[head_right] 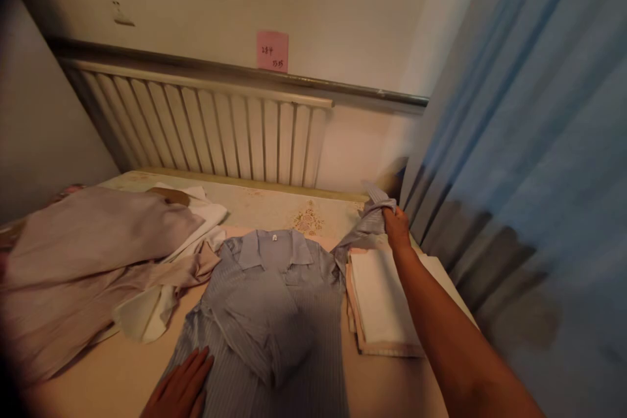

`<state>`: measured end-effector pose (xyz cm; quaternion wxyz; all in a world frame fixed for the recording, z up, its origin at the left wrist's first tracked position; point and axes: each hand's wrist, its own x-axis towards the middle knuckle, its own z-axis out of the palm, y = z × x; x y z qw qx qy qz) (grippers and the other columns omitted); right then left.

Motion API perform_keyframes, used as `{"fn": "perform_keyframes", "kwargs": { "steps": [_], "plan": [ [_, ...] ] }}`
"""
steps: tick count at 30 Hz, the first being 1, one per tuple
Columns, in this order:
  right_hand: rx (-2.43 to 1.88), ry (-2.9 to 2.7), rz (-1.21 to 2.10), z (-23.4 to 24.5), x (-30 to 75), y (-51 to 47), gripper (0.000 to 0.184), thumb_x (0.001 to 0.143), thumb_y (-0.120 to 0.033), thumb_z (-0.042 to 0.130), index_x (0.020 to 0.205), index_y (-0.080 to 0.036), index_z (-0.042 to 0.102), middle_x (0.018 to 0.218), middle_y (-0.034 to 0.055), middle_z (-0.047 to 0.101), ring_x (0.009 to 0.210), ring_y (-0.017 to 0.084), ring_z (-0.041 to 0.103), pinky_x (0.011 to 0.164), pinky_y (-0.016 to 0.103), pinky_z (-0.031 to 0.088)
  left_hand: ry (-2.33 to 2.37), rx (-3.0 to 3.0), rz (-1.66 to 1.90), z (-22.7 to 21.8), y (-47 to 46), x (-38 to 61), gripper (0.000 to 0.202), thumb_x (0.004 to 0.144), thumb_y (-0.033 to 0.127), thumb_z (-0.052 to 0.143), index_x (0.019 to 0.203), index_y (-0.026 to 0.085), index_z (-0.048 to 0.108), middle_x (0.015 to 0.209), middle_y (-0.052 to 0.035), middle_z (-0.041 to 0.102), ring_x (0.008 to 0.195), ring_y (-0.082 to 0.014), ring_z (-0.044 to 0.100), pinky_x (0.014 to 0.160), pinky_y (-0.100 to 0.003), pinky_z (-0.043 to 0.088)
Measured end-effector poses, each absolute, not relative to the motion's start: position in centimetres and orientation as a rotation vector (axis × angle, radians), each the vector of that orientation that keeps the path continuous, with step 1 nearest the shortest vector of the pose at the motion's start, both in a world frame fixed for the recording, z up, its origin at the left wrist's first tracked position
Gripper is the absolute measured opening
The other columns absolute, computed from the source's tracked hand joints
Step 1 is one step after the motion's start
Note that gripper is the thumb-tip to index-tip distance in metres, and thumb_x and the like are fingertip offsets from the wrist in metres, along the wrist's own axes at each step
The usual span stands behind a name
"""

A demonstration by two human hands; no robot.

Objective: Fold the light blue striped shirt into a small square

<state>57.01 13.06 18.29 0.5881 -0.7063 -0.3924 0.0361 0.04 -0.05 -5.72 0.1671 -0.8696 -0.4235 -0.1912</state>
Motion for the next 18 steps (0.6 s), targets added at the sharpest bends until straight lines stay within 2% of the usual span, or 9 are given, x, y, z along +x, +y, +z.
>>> {"fn": "perform_keyframes", "kwargs": {
  "steps": [5, 11, 18],
  "plan": [
    [-1.501, -0.927, 0.108, 21.8, 52.9, 9.3, 0.042, 0.072, -0.052, 0.056, 0.088, -0.015, 0.067, 0.071, -0.0025, 0.057, 0.067, 0.014, 0.048, 0.061, 0.025, 0.038, -1.385, -2.530, -0.506, -4.6, -0.7, 1.0, 0.046, 0.089, 0.028, 0.045, 0.132, 0.023, 0.060, 0.141, -0.0049, 0.055, 0.129, -0.0240, 0.052, 0.107, -0.042, 0.041],
    [-1.422, -0.982, 0.175, 24.3, 48.4, 5.6, 0.040, 0.072, -0.054, 0.059, 0.082, -0.016, 0.066, 0.066, -0.0038, 0.056, 0.062, 0.013, 0.046, 0.059, 0.025, 0.035, -1.477, -2.578, -0.524, -3.2, -1.2, 1.7, 0.046, 0.088, 0.023, 0.042, 0.131, 0.019, 0.060, 0.140, -0.0074, 0.056, 0.130, -0.0261, 0.051, 0.107, -0.045, 0.040],
    [-1.379, -1.114, 0.214, 25.6, 44.4, 2.2, 0.040, 0.074, -0.053, 0.062, 0.088, -0.016, 0.069, 0.074, -0.0017, 0.063, 0.071, 0.016, 0.052, 0.066, 0.026, 0.039, -1.509, -2.581, -0.567, -2.4, -1.6, 2.0, 0.045, 0.089, 0.021, 0.041, 0.129, 0.017, 0.061, 0.138, -0.0102, 0.058, 0.129, -0.0273, 0.052, 0.108, -0.046, 0.037]
  ]
}}
